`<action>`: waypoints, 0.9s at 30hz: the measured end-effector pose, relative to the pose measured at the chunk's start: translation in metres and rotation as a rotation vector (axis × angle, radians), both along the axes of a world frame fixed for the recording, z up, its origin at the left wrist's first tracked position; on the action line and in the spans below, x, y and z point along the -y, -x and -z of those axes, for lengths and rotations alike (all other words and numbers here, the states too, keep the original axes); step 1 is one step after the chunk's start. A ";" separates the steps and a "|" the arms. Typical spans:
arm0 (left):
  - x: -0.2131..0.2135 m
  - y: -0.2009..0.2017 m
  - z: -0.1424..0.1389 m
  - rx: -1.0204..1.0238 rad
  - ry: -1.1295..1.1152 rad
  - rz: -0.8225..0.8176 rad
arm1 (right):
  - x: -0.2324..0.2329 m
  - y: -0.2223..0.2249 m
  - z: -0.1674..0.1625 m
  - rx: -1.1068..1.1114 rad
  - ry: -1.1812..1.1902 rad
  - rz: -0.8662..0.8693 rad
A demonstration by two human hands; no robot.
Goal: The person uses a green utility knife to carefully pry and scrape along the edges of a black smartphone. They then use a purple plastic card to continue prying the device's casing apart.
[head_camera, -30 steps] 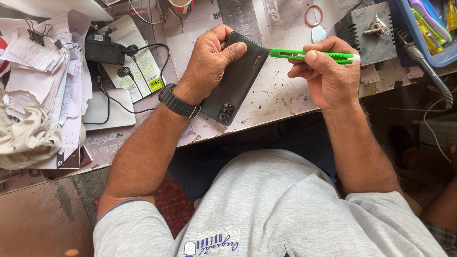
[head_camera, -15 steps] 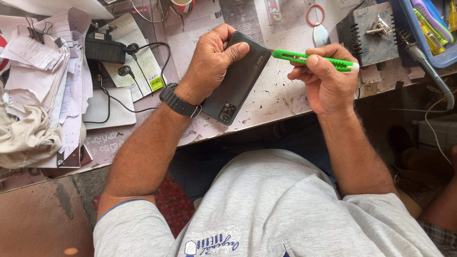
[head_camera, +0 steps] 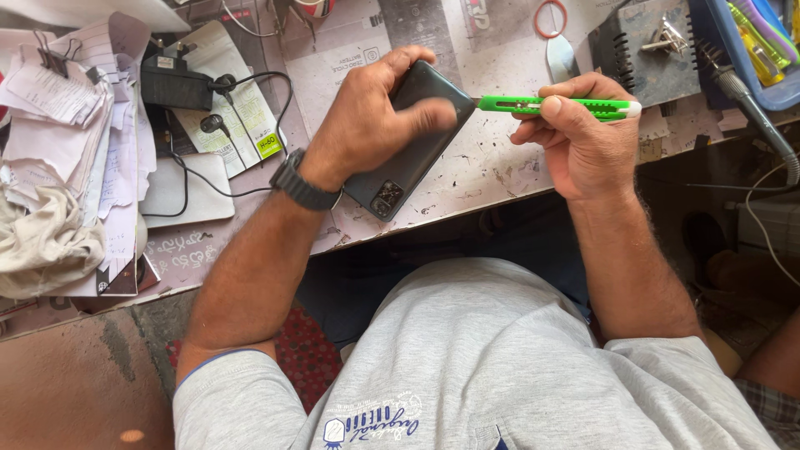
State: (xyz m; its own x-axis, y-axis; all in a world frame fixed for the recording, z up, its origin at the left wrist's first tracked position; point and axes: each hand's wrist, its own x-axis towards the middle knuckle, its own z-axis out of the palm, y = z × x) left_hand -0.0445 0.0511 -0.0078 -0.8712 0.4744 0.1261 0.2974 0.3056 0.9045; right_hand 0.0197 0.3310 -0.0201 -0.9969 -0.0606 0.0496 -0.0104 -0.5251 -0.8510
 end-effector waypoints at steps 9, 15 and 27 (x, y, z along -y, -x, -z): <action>-0.013 -0.019 -0.008 -0.250 0.495 -0.072 | 0.015 -0.008 -0.003 0.021 -0.045 0.075; -0.005 -0.017 -0.010 -0.393 0.423 -0.004 | 0.006 -0.012 -0.013 -0.016 -0.060 0.002; -0.005 -0.015 -0.009 -0.465 0.403 0.009 | 0.006 -0.009 -0.011 0.017 -0.039 -0.012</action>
